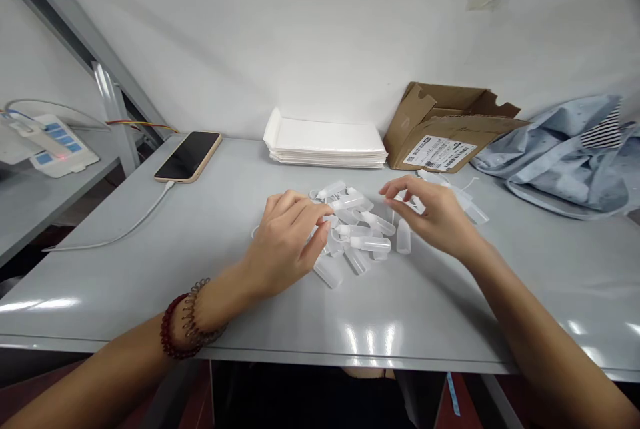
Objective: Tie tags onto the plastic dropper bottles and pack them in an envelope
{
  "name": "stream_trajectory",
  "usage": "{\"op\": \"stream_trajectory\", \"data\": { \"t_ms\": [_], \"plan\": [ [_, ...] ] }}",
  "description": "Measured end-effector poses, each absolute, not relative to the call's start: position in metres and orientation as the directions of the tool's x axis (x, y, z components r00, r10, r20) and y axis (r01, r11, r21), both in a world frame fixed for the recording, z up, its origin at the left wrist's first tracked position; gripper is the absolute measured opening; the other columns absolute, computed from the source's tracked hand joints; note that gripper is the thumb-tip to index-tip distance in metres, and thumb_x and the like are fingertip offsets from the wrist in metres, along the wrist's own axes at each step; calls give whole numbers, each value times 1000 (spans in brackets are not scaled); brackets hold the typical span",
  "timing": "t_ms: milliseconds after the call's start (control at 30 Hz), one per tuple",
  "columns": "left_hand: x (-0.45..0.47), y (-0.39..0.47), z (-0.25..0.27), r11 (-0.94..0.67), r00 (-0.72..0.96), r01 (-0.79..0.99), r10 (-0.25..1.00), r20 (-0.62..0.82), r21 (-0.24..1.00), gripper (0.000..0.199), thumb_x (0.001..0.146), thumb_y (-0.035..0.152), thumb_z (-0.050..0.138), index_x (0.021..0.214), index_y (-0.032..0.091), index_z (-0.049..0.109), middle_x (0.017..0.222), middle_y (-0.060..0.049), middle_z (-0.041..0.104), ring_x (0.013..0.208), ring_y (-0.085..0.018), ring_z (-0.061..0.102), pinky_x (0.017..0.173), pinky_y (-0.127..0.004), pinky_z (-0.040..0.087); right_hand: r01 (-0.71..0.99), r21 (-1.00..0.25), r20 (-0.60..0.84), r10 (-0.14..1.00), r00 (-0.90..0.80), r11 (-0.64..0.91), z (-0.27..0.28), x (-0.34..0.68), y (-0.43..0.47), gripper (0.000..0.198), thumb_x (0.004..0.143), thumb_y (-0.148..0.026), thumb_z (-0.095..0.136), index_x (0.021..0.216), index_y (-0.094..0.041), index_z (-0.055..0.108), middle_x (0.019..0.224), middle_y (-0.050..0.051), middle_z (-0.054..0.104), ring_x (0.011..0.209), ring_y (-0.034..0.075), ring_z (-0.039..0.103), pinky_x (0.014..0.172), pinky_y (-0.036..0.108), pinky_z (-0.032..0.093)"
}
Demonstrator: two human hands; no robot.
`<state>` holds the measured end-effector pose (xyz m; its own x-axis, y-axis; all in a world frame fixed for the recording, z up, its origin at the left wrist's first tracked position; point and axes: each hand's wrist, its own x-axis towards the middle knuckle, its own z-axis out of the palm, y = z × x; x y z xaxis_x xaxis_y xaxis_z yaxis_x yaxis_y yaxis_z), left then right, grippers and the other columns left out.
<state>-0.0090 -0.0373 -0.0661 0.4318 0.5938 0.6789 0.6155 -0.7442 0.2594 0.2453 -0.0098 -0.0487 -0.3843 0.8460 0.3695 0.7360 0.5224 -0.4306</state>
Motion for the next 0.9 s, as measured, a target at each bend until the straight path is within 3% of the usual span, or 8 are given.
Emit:
{"op": "stream_trajectory", "data": {
  "t_ms": [133, 367, 567, 700, 900],
  "plan": [
    [-9, -38, -67, -744, 430, 615, 594, 680, 261, 10, 86, 11, 51, 92, 15, 58, 74, -2, 62, 78, -17, 53, 72, -34, 38, 873, -351, 216, 937, -275, 337, -48, 273, 2, 5, 81, -24, 57, 80, -22, 61, 73, 1, 64, 65, 16, 57, 59, 29, 42],
    [-9, -38, -67, -749, 432, 612, 587, 685, 256, 10, 87, 12, 51, 93, 15, 58, 74, -2, 62, 78, -17, 54, 74, -35, 39, 936, -263, 96, 972, -215, 233, -54, 290, 9, 13, 78, -35, 59, 75, -22, 60, 69, 1, 63, 65, 18, 59, 58, 30, 41],
    [-8, -37, -66, -743, 426, 618, 592, 685, 257, 11, 87, 12, 50, 93, 16, 58, 74, -2, 63, 78, -18, 53, 74, -35, 40, 953, -204, 83, 974, -211, 224, -62, 283, 9, 20, 77, -40, 60, 82, -21, 60, 70, 3, 63, 58, 18, 56, 51, 28, 38],
    [-9, -38, -66, -747, 430, 612, 591, 683, 261, 11, 86, 11, 51, 94, 15, 58, 74, -2, 63, 79, -18, 54, 74, -35, 40, 952, -249, 75, 983, -165, 179, -59, 281, 9, 25, 79, -40, 57, 95, -20, 55, 76, 4, 65, 61, 19, 57, 53, 29, 40],
    [-9, -39, -66, -751, 432, 610, 584, 687, 255, 12, 87, 12, 50, 94, 16, 58, 75, -2, 63, 79, -18, 54, 75, -35, 41, 913, -330, 211, 962, -174, 238, -54, 281, 6, 30, 80, -37, 55, 105, -19, 50, 87, 6, 66, 69, 19, 58, 60, 31, 43]
  ]
}}
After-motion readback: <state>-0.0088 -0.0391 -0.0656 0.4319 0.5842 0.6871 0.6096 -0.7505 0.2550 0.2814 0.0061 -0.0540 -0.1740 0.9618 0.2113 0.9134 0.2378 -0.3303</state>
